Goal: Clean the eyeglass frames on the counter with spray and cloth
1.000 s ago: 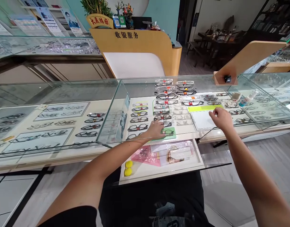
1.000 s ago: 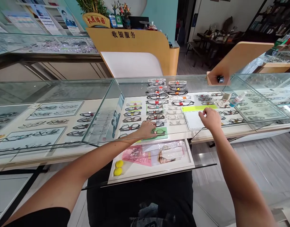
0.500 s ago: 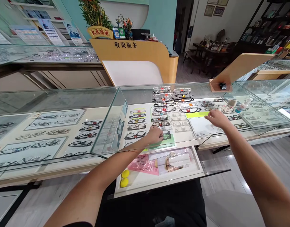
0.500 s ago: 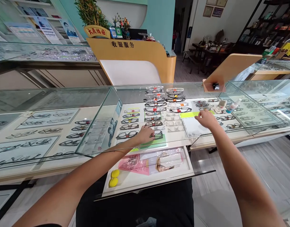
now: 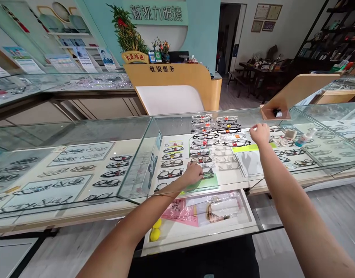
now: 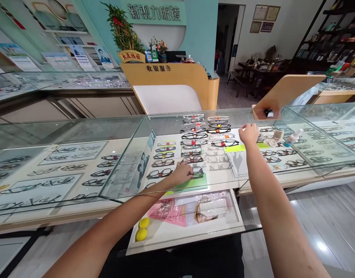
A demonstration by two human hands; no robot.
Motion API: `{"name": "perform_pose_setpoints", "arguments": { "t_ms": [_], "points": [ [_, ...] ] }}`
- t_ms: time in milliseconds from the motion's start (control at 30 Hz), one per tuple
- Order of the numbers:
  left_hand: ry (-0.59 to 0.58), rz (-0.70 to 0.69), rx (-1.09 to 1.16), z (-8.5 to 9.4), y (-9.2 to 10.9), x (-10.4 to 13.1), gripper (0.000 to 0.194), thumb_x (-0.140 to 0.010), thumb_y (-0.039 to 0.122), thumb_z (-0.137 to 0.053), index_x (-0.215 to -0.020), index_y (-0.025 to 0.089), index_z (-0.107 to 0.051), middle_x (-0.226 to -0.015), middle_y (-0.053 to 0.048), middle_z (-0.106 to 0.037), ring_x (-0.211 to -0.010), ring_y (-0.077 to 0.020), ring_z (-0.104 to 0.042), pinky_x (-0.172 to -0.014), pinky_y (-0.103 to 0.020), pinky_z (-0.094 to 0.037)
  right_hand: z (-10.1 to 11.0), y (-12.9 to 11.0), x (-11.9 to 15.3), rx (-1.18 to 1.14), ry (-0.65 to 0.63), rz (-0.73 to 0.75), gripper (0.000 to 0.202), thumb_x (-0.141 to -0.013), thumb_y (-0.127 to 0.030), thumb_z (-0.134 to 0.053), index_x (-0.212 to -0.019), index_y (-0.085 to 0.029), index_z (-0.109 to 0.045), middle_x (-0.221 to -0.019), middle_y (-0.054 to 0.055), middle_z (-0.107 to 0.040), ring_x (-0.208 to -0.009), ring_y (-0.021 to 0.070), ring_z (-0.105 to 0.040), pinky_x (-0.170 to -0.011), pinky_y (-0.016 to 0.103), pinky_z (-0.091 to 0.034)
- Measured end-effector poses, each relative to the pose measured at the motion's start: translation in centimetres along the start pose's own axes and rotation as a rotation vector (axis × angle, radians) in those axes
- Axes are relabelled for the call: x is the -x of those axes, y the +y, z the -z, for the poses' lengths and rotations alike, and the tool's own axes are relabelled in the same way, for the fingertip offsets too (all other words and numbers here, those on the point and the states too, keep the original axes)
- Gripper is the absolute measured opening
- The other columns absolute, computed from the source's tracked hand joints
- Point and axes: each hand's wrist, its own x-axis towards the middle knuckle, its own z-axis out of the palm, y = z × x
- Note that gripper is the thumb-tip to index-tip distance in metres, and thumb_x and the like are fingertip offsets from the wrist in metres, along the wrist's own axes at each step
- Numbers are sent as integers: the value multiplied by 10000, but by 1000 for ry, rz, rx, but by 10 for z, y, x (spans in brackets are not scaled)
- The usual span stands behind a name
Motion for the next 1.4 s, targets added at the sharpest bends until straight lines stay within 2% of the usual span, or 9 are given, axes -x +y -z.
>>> {"name": "perform_pose_setpoints", "arguments": {
  "t_ms": [267, 400, 600, 833, 933, 1033, 1133, 1267, 1400],
  "points": [
    [119, 11, 5, 9, 11, 16, 218, -1049, 304, -607, -1057, 207, -802, -1277, -143, -773, -1395, -381, -523, -1159, -578, -334, -8, 3, -9, 101, -77, 7, 469, -1027, -412, -490, -1362, -212, -748, -1543, 205, -596, -1409, 431, -542, -1210, 593, -450],
    [90, -24, 31, 19, 31, 52, 152, -1031, 295, -660, -1063, 216, -787, -1301, -105, -778, -1391, -348, -536, -1160, -554, -344, -13, 6, -7, 142, -132, 69, 621, -1090, -423, -384, -1634, -194, -577, -1712, 166, -525, -1543, 415, -464, -1291, 573, -391],
    [-94, -23, 257, 39, 61, 125, 41, -964, 265, -741, -989, 240, -760, -1166, -61, -787, -1283, -322, -591, -1073, -494, -399, -15, 7, -7, 134, -156, 64, 660, -1098, -422, -324, -1675, -173, -530, -1763, 158, -490, -1576, 414, -427, -1320, 570, -355],
    [-291, -53, 555, 103, 96, 189, 126, -935, 381, -850, -966, 284, -774, -1130, -10, -789, -1266, -293, -606, -1140, -452, -398, -16, 8, -9, 126, -158, 54, 674, -1091, -449, -329, -1669, -170, -534, -1758, 178, -487, -1575, 414, -436, -1317, 565, -358],
    [-210, -95, 621, 148, 99, 201, 136, -990, 441, -804, -1005, 306, -794, -1257, -8, -783, -1305, -276, -591, -1174, -444, -397, -18, 7, -8, 161, -141, 19, 734, -1099, -525, -325, -1690, -123, -496, -1801, 214, -417, -1627, 425, -393, -1338, 581, -325],
    [22, -65, 429, 192, 76, 191, 326, -1029, 626, -701, -1061, 325, -820, -1343, -34, -761, -1361, -329, -546, -1145, -492, -420, -20, 5, -7, 181, -150, 8, 812, -1105, -593, -289, -1718, -84, -445, -1829, 239, -362, -1665, 447, -347, -1353, 604, -286],
    [230, -28, 184, 221, 29, 156, 295, -1038, 543, -643, -1027, 294, -800, -1299, -35, -781, -1349, -354, -550, -1190, -573, -344, -23, 3, -8, 185, -162, -9, 817, -1104, -586, -277, -1725, -80, -437, -1838, 238, -347, -1677, 458, -330, -1356, 610, -265],
    [298, 48, -56, 232, -35, 99, 267, -981, 433, -596, -937, 236, -771, -1193, -74, -818, -1261, -357, -571, -1090, -561, -347, -24, 3, -8, 177, -153, -3, 836, -1094, -595, -269, -1716, -64, -440, -1833, 254, -347, -1678, 465, -321, -1348, 616, -267],
    [260, 41, -181, 227, -74, 59, 273, -956, 402, -576, -902, 230, -781, -1174, -88, -826, -1247, -336, -556, -1055, -532, -330, -23, 4, -7, 175, -155, 11, 835, -1087, -600, -250, -1685, -64, -479, -1814, 273, -370, -1662, 472, -338, -1334, 632, -274]
  ]
}}
